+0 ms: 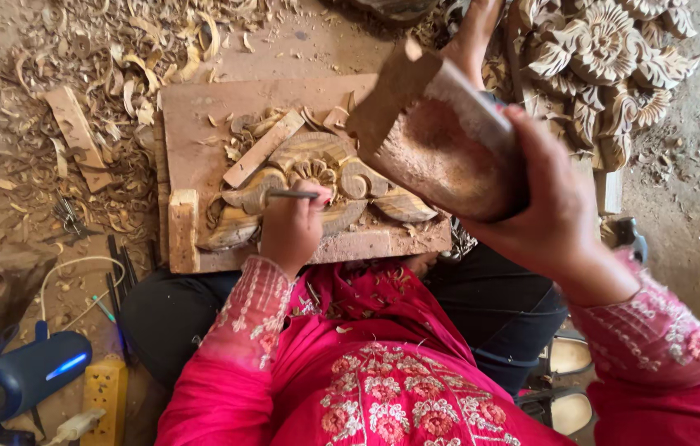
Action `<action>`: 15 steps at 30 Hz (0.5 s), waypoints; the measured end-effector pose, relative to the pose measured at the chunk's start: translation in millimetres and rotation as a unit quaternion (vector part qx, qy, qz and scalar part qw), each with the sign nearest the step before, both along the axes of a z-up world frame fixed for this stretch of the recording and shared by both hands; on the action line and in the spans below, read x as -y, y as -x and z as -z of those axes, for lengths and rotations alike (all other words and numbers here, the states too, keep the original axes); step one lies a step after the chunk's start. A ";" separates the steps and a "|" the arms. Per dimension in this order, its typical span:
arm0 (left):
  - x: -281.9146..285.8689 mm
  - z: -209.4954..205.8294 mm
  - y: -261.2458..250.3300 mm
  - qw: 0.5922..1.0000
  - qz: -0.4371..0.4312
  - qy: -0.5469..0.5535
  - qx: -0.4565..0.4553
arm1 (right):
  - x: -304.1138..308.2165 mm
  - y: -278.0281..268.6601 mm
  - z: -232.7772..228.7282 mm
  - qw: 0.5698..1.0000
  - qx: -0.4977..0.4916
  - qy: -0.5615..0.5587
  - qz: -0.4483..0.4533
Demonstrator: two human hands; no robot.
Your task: The person carves a floral design into a rectangular wooden board using a chisel and a wooden mallet. They repeatedly strike the chisel to shape the wood, occasionally brushing away shavings with their hand.
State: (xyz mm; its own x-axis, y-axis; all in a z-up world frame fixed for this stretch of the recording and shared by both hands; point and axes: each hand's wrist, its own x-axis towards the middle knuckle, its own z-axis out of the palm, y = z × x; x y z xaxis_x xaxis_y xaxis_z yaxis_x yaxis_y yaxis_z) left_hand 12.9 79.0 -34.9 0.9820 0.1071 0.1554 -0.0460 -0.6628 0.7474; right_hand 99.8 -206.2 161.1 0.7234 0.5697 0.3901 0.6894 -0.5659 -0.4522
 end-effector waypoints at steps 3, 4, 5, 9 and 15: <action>1.9 -2.8 -0.3 0.992 0.019 -0.004 0.127 | -26.2 -12.6 -21.7 0.995 0.037 -0.059 -0.076; 1.4 -5.9 -4.4 0.997 0.015 0.000 0.079 | -38.6 -20.3 -26.5 0.993 0.067 -0.028 -0.095; 2.4 -8.6 -5.0 1.000 0.009 0.006 0.027 | -50.0 -26.9 -29.7 0.989 0.095 0.005 -0.115; 5.2 -11.9 0.2 0.972 -0.009 -0.098 0.213 | -72.9 -36.2 -37.1 0.951 0.223 0.124 -0.175; 10.7 21.0 11.2 0.995 -0.028 0.036 0.093 | -52.3 -9.0 -28.7 0.998 0.022 0.015 -0.056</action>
